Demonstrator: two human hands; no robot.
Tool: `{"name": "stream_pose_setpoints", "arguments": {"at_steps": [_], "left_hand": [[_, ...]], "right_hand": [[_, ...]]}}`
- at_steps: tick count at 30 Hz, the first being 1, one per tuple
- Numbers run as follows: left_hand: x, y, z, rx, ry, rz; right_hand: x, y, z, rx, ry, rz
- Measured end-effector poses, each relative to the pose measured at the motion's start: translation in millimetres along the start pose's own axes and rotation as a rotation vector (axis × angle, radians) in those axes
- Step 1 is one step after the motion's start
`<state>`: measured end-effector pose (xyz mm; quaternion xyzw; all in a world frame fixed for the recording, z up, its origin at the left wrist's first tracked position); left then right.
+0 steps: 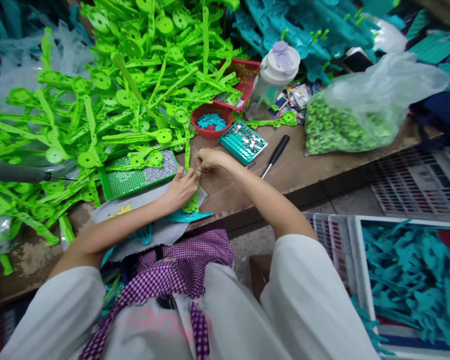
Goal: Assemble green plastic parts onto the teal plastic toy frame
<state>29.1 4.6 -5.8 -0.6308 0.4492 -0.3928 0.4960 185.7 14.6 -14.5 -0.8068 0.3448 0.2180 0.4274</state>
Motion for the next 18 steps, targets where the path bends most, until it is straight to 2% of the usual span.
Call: {"name": "stream_pose_setpoints", "arguments": {"at_steps": [5,10,13,18], "left_hand": [[-6,2.0,-1,-0.014,0.058,0.006],[-17,-12.9,-27,-0.016,0.074,-0.014],[-31,-16.6,-46,-0.029,0.043,-0.187],[-44,-10.5,-60,-0.103,-0.011,-0.611]], "right_hand": [[8,7,-1,0.111,-0.121,-0.155],[13,17,-10,0.308,-0.195,-0.183],[15,22,-14,0.386,-0.22,-0.161],[19,26,-14,0.4,-0.25,-0.119]]}}
Point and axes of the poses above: each hand's wrist, its own z-axis towards the middle knuckle, its own y-axis out of the palm, x = y × z, the point moved 3 cm from there along z, towards the middle knuckle, and after that the axes turned 7 degrees about -y, right-handed, at the moved point
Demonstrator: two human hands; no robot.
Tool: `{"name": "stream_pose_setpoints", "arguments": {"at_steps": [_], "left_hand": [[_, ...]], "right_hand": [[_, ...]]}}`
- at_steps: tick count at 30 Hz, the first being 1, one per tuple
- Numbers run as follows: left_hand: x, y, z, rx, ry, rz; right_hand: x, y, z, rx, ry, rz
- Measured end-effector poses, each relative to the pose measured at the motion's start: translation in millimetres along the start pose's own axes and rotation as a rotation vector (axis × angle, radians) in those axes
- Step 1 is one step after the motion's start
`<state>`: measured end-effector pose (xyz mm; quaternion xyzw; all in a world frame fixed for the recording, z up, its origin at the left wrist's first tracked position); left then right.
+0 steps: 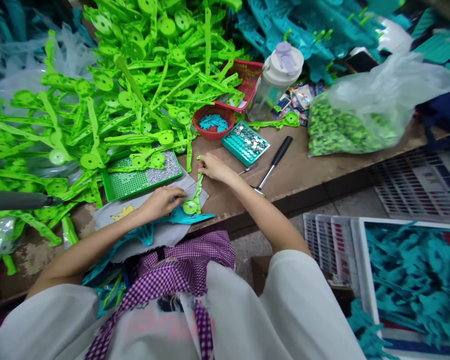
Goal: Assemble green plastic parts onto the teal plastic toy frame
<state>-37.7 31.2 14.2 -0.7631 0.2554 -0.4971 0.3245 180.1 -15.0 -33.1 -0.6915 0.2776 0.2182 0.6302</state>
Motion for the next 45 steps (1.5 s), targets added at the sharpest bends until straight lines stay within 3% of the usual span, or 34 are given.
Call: {"name": "stream_pose_setpoints", "arguments": {"at_steps": [5,10,12,16,19,21,23,26,29,34,37,39,45], "left_hand": [[2,5.5,-7,-0.007,-0.007,-0.278],[4,-5.4,-19,-0.143,0.112,-0.34],[1,-9.3,-20,-0.109,0.099,-0.375],[-12,-5.3,-12,0.105,-0.133,-0.551],[-22,0.5,-6,0.169,-0.356,-0.617],[-22,-2.1,-5,0.16,-0.348,-0.445],[-17,-7.7,-9,0.132,-0.277,-0.121],[-8,-11.0,-14,-0.015,-0.211,0.309],[-4,-9.0,-13,-0.12,-0.178,0.42],[-15,-5.7,0,-0.036,-0.232,0.098],[-27,-4.2,6,-0.031,-0.294,-0.133],[-34,-2.8,8,-0.057,-0.336,-0.243],[-44,4.6,12,-0.138,-0.352,-0.443]], "right_hand": [[4,2,3,0.002,-0.052,0.008],[3,2,2,-0.016,-0.033,0.01],[3,2,-1,-0.001,-0.032,0.02],[2,4,-6,0.048,-0.029,0.029],[1,3,-4,0.024,-0.025,-0.013],[-1,1,-1,-0.024,-0.02,-0.033],[-2,-1,2,-0.067,-0.009,-0.035],[-3,-3,2,-0.073,-0.002,-0.01],[-4,-3,-3,-0.019,-0.025,0.012],[-11,-6,-15,0.052,-0.037,0.002],[-29,-4,-33,0.235,-0.004,-0.036],[-45,6,-49,0.291,0.035,-0.075],[-76,49,-67,0.258,0.185,-0.231]]}}
Point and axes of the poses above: each hand's wrist, its own z-axis towards the middle knuckle, its own y-axis out of the palm, x = y × z, the point moved 3 cm from there along z, towards the middle knuckle, and after that the axes turned 7 degrees about -y, right-handed, at the moved point
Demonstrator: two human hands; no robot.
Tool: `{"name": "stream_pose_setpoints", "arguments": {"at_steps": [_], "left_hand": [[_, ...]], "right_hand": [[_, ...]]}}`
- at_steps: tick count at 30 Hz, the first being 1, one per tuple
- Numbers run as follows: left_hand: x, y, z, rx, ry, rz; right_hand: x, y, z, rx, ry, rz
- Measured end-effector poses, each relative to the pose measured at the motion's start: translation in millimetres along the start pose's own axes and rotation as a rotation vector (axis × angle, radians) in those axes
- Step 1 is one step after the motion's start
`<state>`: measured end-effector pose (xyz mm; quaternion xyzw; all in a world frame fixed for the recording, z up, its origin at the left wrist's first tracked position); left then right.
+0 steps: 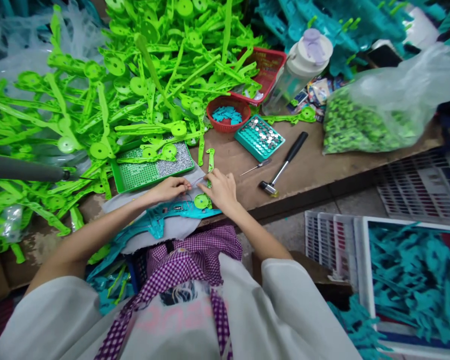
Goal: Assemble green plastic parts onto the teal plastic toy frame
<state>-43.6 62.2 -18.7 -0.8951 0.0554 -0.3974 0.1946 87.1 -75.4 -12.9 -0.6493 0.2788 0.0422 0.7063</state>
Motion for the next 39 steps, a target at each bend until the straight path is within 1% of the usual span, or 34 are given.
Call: {"name": "stream_pose_setpoints", "arguments": {"at_steps": [3,6,8,12,14,16,18,20,23,27,30,35,39], "left_hand": [[-2,2.4,4,-0.058,0.014,-0.048],[-3,4.5,8,-0.108,0.019,-0.081],[-1,5.8,8,-0.138,0.001,-0.088],[6,6.3,5,-0.136,-0.006,-0.058],[8,5.9,3,-0.129,0.006,-0.039],[9,5.3,2,-0.117,0.012,-0.01],[9,3.4,2,-0.063,0.014,0.04],[9,0.8,3,0.019,0.02,0.096],[10,-1.3,4,0.082,0.024,0.145],[11,-0.1,4,0.088,0.045,0.213],[11,3.5,4,0.096,0.097,0.287],[14,11.0,-1,0.099,0.189,0.392],[20,13.1,-4,0.115,0.263,0.442]], "right_hand": [[-3,6,2,0.029,0.038,0.008],[-2,5,3,0.069,0.05,0.038],[-2,5,2,0.074,0.051,0.048],[-1,6,1,0.103,0.058,-0.014],[-1,6,2,0.1,-0.024,-0.044],[0,7,5,0.031,-0.163,-0.042],[3,7,7,-0.048,-0.274,-0.02],[8,6,6,-0.071,-0.313,0.015],[16,2,3,-0.046,-0.29,0.082],[21,-2,-1,-0.054,-0.292,0.157],[24,-5,-4,-0.027,-0.274,0.177],[28,-4,-15,0.007,-0.156,0.207],[31,-1,-23,0.045,-0.135,0.223]]}}
Point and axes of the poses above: each hand's wrist, its own z-axis towards the middle knuckle, its own y-axis out of the palm, x = y × z, the point moved 3 cm from there along z, towards the middle knuckle, and after that the axes turned 7 degrees about -y, right-handed, at the moved point
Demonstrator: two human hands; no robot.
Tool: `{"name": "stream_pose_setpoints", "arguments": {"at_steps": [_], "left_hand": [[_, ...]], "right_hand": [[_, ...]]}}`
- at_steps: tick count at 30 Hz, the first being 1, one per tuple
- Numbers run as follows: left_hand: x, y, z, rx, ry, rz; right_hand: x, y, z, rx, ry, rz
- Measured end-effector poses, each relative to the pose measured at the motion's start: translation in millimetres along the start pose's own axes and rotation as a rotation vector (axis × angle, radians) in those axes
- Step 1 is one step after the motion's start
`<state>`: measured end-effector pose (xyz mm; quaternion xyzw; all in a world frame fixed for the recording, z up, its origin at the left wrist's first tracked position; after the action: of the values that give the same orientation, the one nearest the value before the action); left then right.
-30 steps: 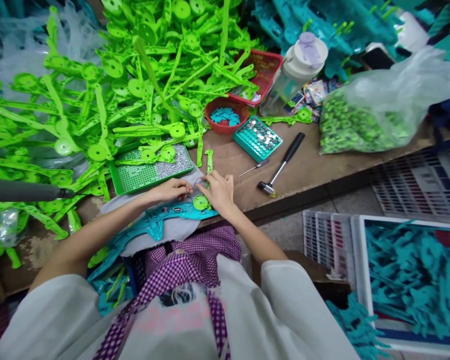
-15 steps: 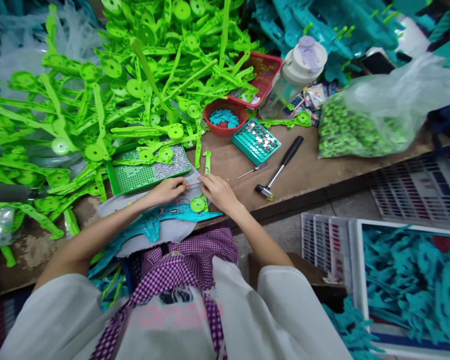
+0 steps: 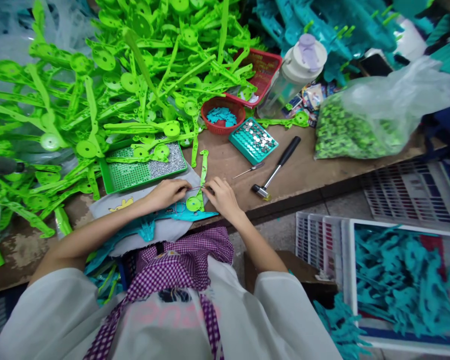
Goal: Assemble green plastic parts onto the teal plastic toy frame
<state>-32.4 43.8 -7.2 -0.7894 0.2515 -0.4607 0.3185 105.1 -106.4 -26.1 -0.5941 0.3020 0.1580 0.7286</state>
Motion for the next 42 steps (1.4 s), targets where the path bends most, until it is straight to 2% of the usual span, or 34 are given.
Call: {"name": "stream_pose_setpoints", "arguments": {"at_steps": [5,7,11,14,19,23,28,34,39,42], "left_hand": [[11,-1.4,8,0.136,0.129,-0.074],[14,1.2,15,0.147,0.148,-0.106],[12,7.9,28,0.131,0.069,-0.147],[9,10.9,30,0.131,0.006,-0.187],[9,11.7,29,0.111,-0.001,-0.226],[10,10.3,31,0.09,-0.042,-0.262],[10,10.9,33,0.05,-0.12,-0.291],[10,11.1,36,0.049,-0.115,-0.29],[5,11.3,38,0.061,-0.097,-0.379],[1,12.2,37,0.064,-0.061,-0.504]], "right_hand": [[7,4,-2,0.043,-0.038,0.004],[9,5,-3,0.064,-0.069,0.01],[11,8,-5,0.094,-0.107,-0.001],[11,11,-7,0.126,-0.077,-0.005],[11,14,-7,0.169,-0.03,0.04],[12,11,-5,0.139,-0.007,0.045],[14,5,2,0.047,0.109,0.094],[10,-2,7,-0.031,0.183,0.088],[4,-2,6,-0.018,0.182,0.035],[4,1,5,0.033,0.194,0.093]]}}
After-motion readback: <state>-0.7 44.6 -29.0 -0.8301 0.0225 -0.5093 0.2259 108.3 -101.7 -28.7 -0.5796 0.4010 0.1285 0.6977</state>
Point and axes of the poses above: each hand's wrist, its own z-axis towards the middle knuckle, its own y-axis out of the palm, x = y × z, the point moved 3 cm from there along z, towards the middle knuckle, and after that the axes turned 7 degrees about -y, right-handed, at the moved point
